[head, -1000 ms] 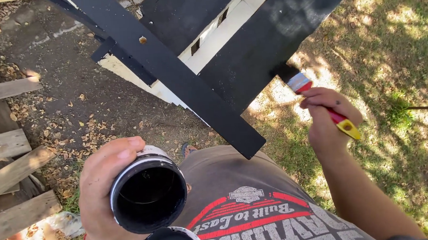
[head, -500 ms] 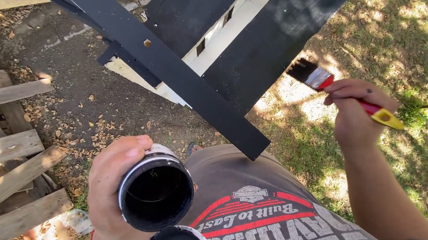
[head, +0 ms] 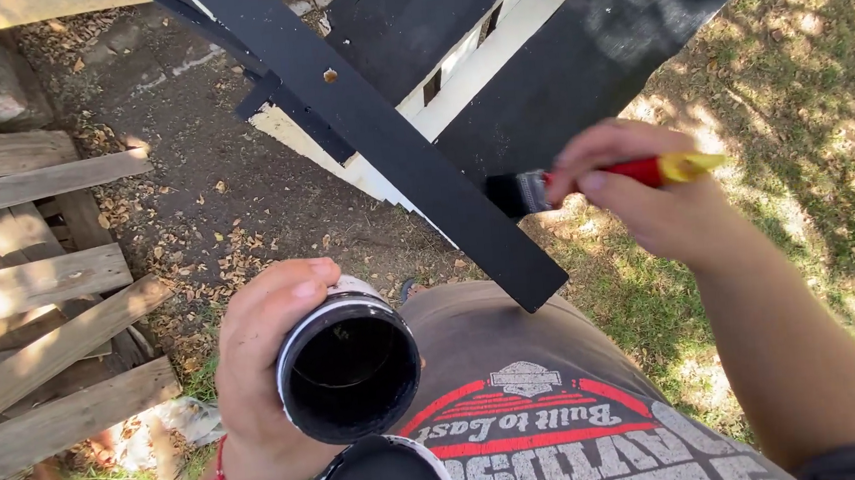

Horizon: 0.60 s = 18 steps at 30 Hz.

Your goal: The person is painting a wooden structure with black paint using a paintbrush.

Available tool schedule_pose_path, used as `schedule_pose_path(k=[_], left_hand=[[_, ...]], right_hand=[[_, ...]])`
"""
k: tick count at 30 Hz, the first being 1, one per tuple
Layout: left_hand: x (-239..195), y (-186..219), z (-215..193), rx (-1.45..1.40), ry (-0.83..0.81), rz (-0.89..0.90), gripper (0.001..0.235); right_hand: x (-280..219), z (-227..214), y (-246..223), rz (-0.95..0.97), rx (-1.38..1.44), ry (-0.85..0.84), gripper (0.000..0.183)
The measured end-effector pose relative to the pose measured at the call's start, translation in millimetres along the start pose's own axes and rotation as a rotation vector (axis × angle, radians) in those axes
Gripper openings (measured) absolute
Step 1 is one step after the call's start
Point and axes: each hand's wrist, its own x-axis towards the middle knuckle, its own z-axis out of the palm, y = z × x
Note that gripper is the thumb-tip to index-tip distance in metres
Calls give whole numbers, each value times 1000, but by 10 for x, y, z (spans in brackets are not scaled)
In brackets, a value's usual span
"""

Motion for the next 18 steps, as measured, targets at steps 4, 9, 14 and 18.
schedule_pose_path(k=[4, 9, 14, 18], left_hand=[[-22, 59, 9, -16, 48, 14, 48], [-110, 42, -57, 19, 68, -15, 70], [-176, 74, -53, 21, 111, -31, 86], [-213, 63, -95, 24, 127, -33, 82]], right_hand=[[406, -11, -360, 391, -445, -8, 20], [481, -213, -477, 374, -461, 126, 14], [540, -7, -292, 333, -14, 254, 21], [464, 221, -170, 483, -157, 328, 15]])
